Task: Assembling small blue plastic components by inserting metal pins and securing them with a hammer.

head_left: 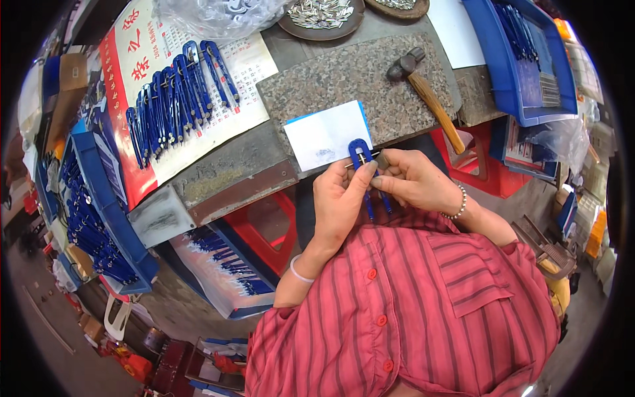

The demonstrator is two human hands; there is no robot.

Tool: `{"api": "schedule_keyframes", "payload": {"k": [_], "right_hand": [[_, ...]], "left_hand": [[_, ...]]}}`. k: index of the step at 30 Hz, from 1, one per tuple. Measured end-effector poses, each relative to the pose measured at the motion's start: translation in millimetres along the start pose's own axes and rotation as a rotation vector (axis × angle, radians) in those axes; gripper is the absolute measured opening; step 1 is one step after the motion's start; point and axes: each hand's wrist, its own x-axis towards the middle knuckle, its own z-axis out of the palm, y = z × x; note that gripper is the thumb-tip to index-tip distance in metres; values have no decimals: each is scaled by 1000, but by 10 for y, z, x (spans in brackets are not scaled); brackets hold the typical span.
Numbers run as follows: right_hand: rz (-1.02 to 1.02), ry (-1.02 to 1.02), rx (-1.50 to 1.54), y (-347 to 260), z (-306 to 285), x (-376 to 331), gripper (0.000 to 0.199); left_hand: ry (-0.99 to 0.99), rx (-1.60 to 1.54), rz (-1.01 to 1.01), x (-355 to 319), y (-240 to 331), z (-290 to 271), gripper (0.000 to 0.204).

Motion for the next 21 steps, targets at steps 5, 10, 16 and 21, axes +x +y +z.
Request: {"api": "schedule_keyframes", "payload": {"k": [5, 10, 16, 21], "right_hand": [[-30, 0, -15, 8, -32, 12, 22], [-16, -17, -99, -8, -52, 4, 19], [-208, 14, -314, 40, -97, 54, 23], [-184, 1, -282, 29, -108, 59, 23]], "left_hand": [[0, 33, -4, 16, 27, 7, 22], [-3, 65, 0, 13, 53, 19, 22], [-4, 63, -6, -3, 51, 23, 21], [4, 80, 2, -7, 58, 27, 21]]}}
